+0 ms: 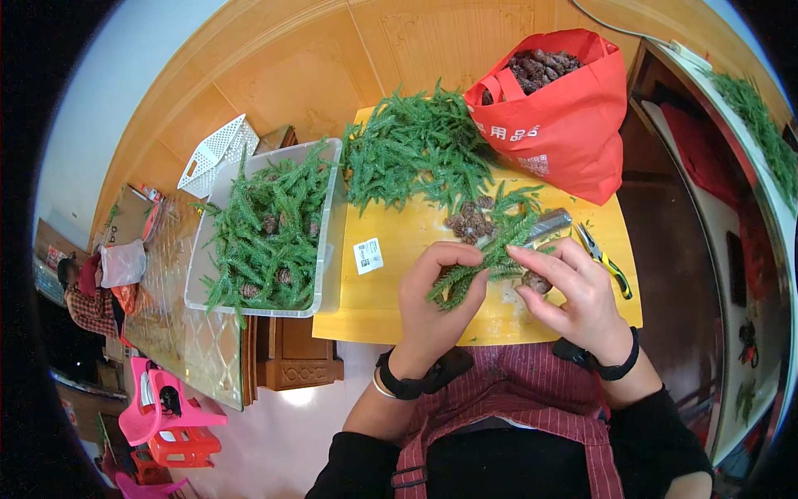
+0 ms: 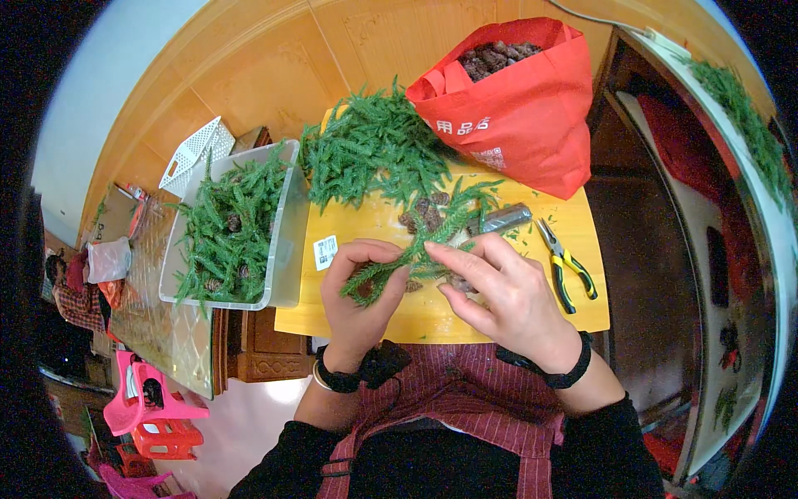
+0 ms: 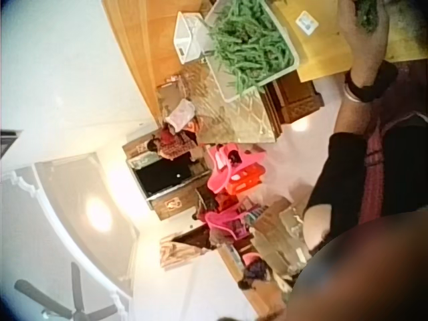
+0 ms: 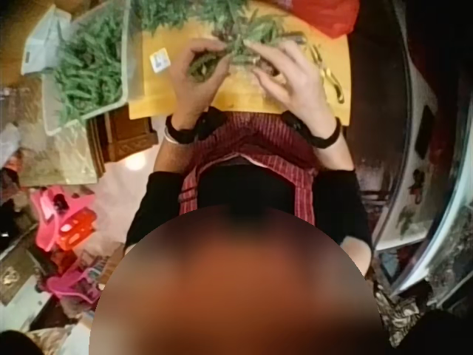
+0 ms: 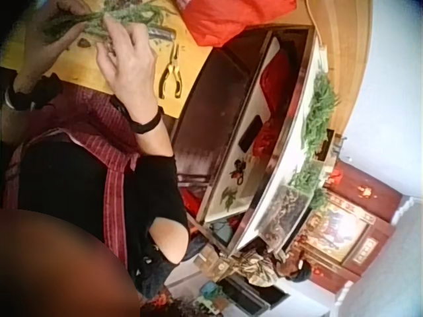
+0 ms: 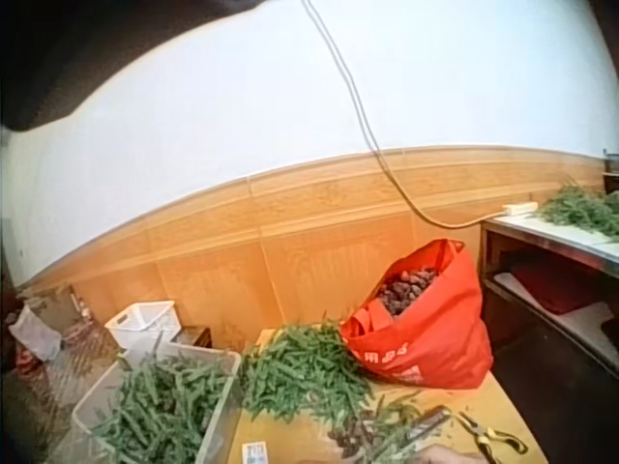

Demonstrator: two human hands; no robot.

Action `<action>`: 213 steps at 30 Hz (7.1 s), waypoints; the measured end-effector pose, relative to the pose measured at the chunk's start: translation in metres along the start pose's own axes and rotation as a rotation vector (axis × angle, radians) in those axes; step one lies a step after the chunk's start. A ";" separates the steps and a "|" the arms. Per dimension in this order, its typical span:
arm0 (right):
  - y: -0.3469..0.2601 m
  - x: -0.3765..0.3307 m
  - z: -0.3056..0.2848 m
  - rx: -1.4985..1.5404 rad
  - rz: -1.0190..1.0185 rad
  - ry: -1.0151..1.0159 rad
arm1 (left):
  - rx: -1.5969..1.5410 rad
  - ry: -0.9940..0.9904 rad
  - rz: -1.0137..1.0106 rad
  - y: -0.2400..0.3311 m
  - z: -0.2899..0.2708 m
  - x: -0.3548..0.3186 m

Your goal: Trim small green sprigs from larger branches using pliers and place them into a container.

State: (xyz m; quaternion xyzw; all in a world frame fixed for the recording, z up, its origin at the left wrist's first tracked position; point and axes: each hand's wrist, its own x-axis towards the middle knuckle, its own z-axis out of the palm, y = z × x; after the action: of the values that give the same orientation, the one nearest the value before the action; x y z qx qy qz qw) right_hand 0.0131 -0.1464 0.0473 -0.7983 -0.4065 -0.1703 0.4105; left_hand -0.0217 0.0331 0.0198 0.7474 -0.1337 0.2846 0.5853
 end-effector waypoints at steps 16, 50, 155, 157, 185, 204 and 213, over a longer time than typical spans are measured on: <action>0.004 -0.005 0.013 0.139 0.053 0.068 | -0.079 -0.004 -0.213 0.001 0.011 -0.006; 0.007 -0.005 0.019 0.108 0.110 0.123 | -0.190 0.002 -0.319 -0.006 0.014 -0.004; 0.014 0.006 -0.010 0.253 -0.054 -0.105 | 0.161 -0.332 0.209 0.020 0.005 0.003; 0.014 0.002 0.000 0.169 -0.008 0.027 | 0.328 -0.214 0.310 0.019 0.007 -0.001; 0.118 -0.116 -0.064 0.077 0.855 -0.105 | -0.567 -0.555 -0.224 0.014 -0.028 0.009; 0.005 -0.036 -0.081 0.188 0.063 -0.533 | -1.093 -0.762 -0.384 0.003 -0.019 -0.001; 0.000 -0.017 -0.081 0.133 -0.066 -0.600 | -1.100 -0.831 -0.399 0.002 -0.019 -0.001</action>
State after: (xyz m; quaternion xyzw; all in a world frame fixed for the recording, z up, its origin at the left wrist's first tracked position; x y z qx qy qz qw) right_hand 0.0075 -0.2196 0.0856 -0.7706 -0.5456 0.0867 0.3177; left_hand -0.0291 0.0502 0.0238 0.4009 -0.3303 -0.2448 0.8187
